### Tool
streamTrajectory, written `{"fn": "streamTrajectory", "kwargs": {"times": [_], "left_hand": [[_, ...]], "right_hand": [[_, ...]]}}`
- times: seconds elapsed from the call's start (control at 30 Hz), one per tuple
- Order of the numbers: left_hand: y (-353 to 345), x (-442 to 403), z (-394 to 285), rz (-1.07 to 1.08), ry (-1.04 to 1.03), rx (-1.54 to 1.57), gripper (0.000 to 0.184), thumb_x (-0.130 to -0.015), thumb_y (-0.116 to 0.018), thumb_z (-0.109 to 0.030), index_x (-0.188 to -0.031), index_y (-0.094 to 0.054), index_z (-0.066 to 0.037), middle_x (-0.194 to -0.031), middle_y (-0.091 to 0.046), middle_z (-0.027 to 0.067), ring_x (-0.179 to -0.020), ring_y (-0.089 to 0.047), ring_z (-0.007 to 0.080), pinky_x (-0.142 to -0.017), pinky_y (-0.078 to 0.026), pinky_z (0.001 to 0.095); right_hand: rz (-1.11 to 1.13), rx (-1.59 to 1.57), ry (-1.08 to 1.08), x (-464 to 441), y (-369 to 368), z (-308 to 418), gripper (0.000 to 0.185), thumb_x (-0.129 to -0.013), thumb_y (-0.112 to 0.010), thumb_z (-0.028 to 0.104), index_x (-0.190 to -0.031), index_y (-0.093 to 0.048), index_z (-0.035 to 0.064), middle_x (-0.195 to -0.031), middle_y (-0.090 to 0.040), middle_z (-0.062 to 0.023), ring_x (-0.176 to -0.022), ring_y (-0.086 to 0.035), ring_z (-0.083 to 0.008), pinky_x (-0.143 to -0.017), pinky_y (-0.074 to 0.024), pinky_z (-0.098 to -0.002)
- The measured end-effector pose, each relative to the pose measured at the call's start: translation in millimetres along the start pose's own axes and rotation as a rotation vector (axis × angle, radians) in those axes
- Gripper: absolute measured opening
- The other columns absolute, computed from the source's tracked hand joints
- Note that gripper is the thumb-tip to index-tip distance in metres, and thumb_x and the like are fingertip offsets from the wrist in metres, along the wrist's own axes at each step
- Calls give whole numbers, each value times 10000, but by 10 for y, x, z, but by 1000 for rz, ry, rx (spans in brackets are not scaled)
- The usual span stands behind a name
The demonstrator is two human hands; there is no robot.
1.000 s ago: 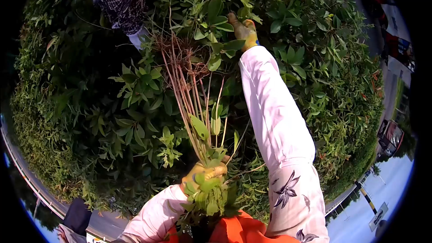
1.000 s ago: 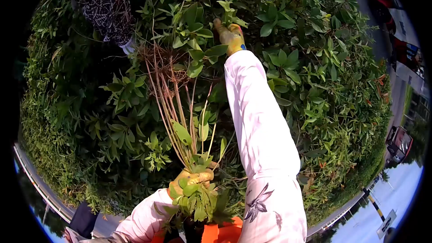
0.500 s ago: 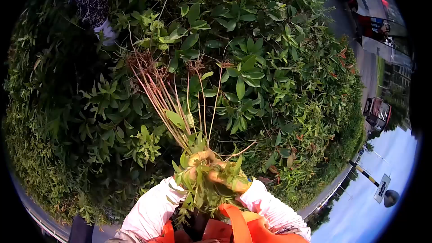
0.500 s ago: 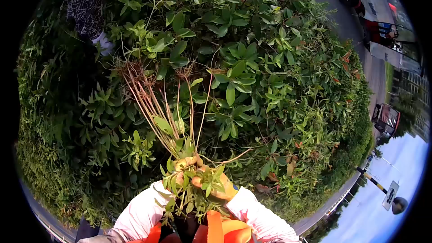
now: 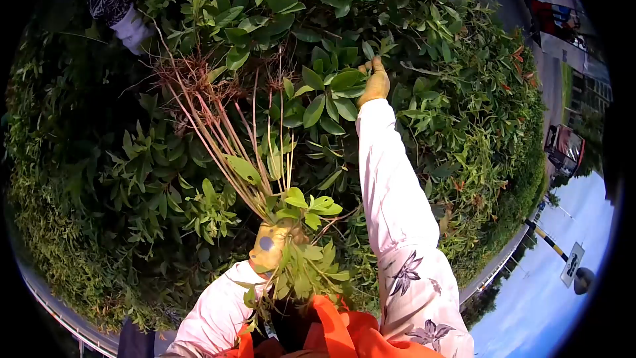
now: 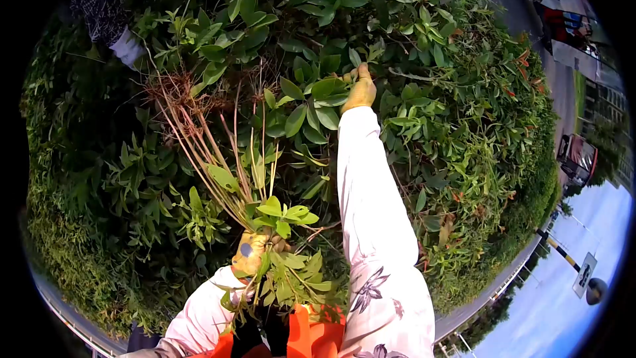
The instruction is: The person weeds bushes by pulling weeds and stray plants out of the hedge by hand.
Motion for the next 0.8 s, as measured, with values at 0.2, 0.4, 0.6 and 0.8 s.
{"fn": "streamTrajectory", "kwargs": {"times": [0.2,0.4,0.6,0.8], "left_hand": [[-161,38,-114,-28,74,-190,311,-928,-535,-298,-1074,-553,-25,-836,-576,31,-672,-582,146,-679,-525,312],[-456,130,104,225,375,135,621,-886,-600,-316,-1365,-306,-50,-1233,-500,102,-1107,-520,236,-956,-449,365],[-602,-43,257,79,448,440,288,-869,-571,-104,-1149,-568,-41,-952,-610,52,-829,-610,163,-760,-503,307],[-280,-142,232,-157,292,-2,340,-811,-638,-241,-1053,-591,-8,-808,-626,79,-717,-617,193,-645,-521,334]], "right_hand": [[370,698,-300,2726,441,-366,293,-925,-527,257,-830,-579,-15,-698,-536,-32,-624,-483,-110,-570,-386,-235],[1306,1014,66,3604,126,113,222,-809,-672,178,-916,-630,-12,-863,-615,-149,-816,-592,-332,-709,-469,-382],[967,906,-332,2340,77,927,319,-853,-632,299,-963,-636,-1,-945,-648,-117,-915,-594,-233,-842,-461,-339],[36,2098,1036,-588,691,2026,348,-919,-512,248,-1192,-536,34,-920,-650,-147,-885,-618,-247,-808,-473,-361]]}}
Point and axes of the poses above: each hand's wrist, its own x-axis away from the middle knuckle, its own y-axis out of the back of the hand, z = x × y, the point moved 8 cm from there along -x, towards the middle knuckle
